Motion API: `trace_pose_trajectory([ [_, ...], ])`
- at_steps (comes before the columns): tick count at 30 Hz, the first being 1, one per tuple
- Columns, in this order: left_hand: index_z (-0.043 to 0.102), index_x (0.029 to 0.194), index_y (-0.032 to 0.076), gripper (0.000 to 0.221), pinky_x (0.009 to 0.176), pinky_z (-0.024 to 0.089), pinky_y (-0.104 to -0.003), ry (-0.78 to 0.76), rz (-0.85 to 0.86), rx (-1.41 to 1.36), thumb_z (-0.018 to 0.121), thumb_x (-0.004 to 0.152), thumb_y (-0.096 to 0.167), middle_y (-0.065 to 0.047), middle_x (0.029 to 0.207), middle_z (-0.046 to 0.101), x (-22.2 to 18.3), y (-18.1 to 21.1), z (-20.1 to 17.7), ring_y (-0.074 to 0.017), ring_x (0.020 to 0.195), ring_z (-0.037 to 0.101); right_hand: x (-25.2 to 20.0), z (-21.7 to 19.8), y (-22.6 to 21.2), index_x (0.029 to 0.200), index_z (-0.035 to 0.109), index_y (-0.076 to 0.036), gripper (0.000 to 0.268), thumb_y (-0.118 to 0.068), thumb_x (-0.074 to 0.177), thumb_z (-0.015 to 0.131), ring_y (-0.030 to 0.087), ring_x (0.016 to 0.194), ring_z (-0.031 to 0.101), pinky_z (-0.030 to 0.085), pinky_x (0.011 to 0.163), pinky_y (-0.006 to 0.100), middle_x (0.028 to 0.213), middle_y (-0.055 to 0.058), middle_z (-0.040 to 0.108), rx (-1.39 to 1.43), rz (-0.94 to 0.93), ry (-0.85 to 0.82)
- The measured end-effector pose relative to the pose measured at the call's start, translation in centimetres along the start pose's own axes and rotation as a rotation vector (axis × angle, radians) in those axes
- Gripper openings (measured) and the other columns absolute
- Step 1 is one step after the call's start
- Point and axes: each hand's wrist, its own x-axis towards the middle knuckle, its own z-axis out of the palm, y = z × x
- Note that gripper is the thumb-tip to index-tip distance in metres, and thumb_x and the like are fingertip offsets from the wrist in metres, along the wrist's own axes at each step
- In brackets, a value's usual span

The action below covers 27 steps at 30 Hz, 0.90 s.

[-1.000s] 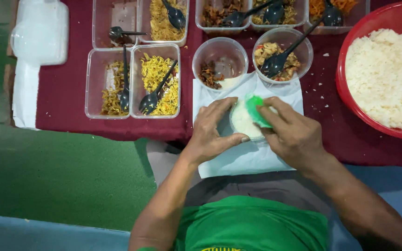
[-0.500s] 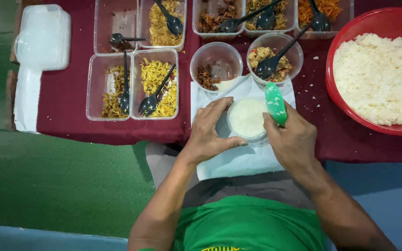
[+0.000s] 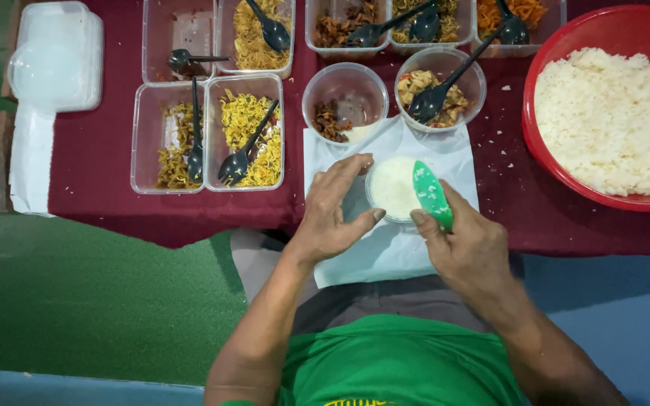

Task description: Pressing and compacting rice into a small circular mold using a green spatula

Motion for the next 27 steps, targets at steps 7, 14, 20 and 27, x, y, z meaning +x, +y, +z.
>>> trace_pose_trajectory([
  [7, 0.056, 0.142, 0.008, 0.088, 0.095, 0.042, -0.033, -0.037, -0.002, 0.092, 0.087, 0.074, 0.054, -0.01, 0.133, 0.066, 0.0, -0.4, 0.0, -0.0258, 0.116, 0.069, 2.6, -2.5, -1.4, 0.123, 0.077, -0.013, 0.03, -0.036, 0.103, 0.071, 0.026, 0.085, 0.075, 0.058, 0.067, 0.034, 0.107, 0.002, 0.074, -0.395, -0.226, 0.002],
  [14, 0.055, 0.144, 0.006, 0.092, 0.095, 0.042, -0.035, -0.043, -0.015, 0.11, 0.086, 0.074, 0.058, -0.013, 0.132, 0.066, 0.0, -0.4, 0.2, -0.0276, 0.117, 0.068, 3.9, -2.8, -2.6, 0.118, 0.074, -0.021, 0.02, -0.031, 0.102, 0.067, 0.016, 0.087, 0.073, 0.057, 0.077, 0.026, 0.117, -0.007, 0.071, -0.439, -0.425, -0.097],
  [20, 0.057, 0.144, 0.008, 0.085, 0.096, 0.041, -0.035, -0.063, -0.016, 0.131, 0.085, 0.078, 0.054, -0.012, 0.131, 0.067, 0.2, -0.1, 0.2, -0.0277, 0.12, 0.066, 4.7, -2.4, -3.3, 0.114, 0.07, -0.022, 0.017, -0.03, 0.099, 0.067, 0.013, 0.065, 0.066, 0.055, 0.067, 0.025, 0.113, -0.007, 0.069, -0.636, -0.556, -0.153],
  [27, 0.059, 0.141, 0.007, 0.077, 0.096, 0.043, -0.034, -0.051, 0.014, 0.102, 0.086, 0.08, 0.046, -0.012, 0.128, 0.069, 0.4, -0.2, 0.0, -0.028, 0.119, 0.068, 4.9, -1.5, -3.0, 0.112, 0.067, -0.023, 0.016, -0.025, 0.096, 0.064, 0.01, 0.057, 0.056, 0.051, 0.058, 0.024, 0.111, -0.008, 0.064, -0.839, -0.596, -0.148],
])
